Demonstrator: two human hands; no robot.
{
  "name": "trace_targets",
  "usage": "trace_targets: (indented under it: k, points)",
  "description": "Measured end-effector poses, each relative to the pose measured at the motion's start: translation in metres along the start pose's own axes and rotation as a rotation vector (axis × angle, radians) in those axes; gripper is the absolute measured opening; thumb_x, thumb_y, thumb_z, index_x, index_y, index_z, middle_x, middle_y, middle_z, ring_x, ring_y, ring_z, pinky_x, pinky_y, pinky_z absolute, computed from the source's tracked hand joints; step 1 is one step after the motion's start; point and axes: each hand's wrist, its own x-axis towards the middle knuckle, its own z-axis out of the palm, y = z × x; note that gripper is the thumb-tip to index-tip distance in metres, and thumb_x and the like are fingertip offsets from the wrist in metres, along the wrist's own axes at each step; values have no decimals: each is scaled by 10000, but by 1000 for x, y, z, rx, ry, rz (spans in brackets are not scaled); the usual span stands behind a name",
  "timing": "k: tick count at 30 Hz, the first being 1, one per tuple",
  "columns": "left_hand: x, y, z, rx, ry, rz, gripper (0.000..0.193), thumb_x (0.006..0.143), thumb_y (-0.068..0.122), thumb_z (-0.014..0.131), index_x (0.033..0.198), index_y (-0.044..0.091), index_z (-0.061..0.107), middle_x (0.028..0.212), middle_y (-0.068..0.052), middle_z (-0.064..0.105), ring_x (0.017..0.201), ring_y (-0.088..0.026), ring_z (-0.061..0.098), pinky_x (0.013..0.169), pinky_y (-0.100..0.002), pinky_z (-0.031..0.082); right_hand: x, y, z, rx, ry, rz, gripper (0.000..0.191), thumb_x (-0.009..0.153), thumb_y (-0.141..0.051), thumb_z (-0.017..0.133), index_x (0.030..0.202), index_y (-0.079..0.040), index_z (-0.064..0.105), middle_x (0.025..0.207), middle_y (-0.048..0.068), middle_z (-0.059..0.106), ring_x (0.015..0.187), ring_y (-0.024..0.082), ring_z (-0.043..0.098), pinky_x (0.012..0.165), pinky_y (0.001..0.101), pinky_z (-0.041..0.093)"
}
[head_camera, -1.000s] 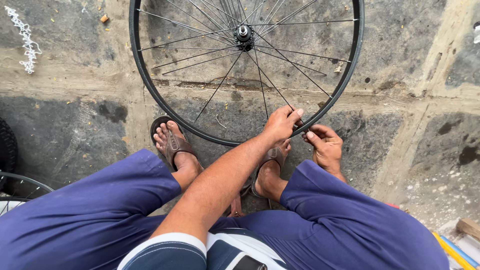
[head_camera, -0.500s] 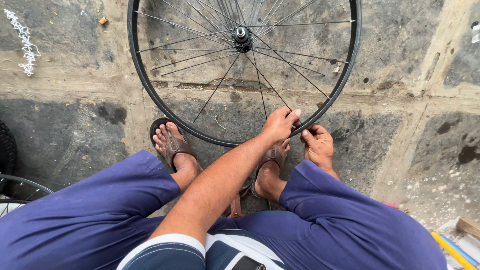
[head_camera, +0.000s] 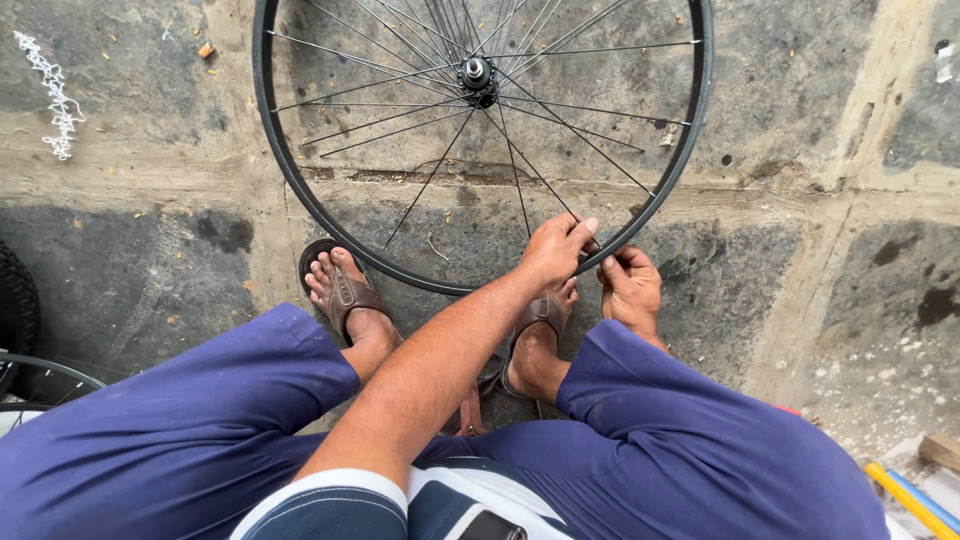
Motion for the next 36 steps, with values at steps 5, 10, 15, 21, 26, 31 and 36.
trace_targets:
  k: [5, 10, 15, 21, 26, 31, 36]
  points:
    - [-4, 5, -2, 13, 5, -21, 358, 989, 406, 606, 970, 60, 692, 842, -57, 776, 780, -156, 741, 705, -348, 568, -2, -3, 1, -243, 36, -52, 189, 931, -10, 764, 1101, 28, 689, 971, 41, 722, 829, 70, 620, 742, 209, 496]
    - [3, -4, -2, -73, -26, -41, 337, 983, 376, 627, 977, 48, 703, 850, -59, 768, 785, -157, 731, 708, -345, 566, 4, 0, -1, -170, 12, -159, 195, 966, 17, 815, 1106, 12, 680, 921, -3, 648, 797, 55, 561, 702, 196, 456]
    - [10, -30, 1, 19, -101, 122, 258, 897, 263, 679, 1009, 37, 737, 964, -121, 778, 900, -200, 731, 799, -356, 570, 3, 4, -14, -389, -6, -97, 170, 932, -15, 777, 1094, 2, 730, 899, -18, 677, 780, 39, 566, 694, 187, 466]
    - [9, -33, 14, 579, 144, 203, 340, 981, 329, 657, 1011, -5, 713, 1041, -255, 704, 1029, -439, 661, 875, -504, 515, 8, 13, -24, -704, 115, -159, 277, 815, -72, 817, 1068, 17, 746, 782, -21, 566, 680, 63, 457, 580, 248, 396]
    - [7, -21, 9, 407, 34, 303, 344, 915, 324, 666, 1054, 14, 718, 1042, -233, 721, 1008, -392, 707, 849, -471, 551, 15, 13, -19, -709, 118, -188, 250, 852, -100, 798, 1077, 2, 757, 738, -36, 584, 647, 58, 463, 542, 247, 395]
    - [-6, -14, 10, 272, 10, 222, 333, 994, 328, 662, 1038, 2, 714, 1003, -192, 724, 920, -287, 670, 795, -431, 534, 10, 9, -9, -550, 93, -138, 214, 848, -55, 793, 1060, -32, 773, 664, -68, 501, 571, 37, 361, 477, 243, 268]
    - [-13, 4, 5, 196, -84, 59, 301, 1025, 307, 639, 992, 13, 694, 846, -112, 712, 722, -188, 661, 684, -397, 533, 3, -2, -3, -545, 67, -99, 198, 835, -59, 809, 1027, -25, 781, 646, -87, 453, 566, 25, 332, 475, 238, 224]
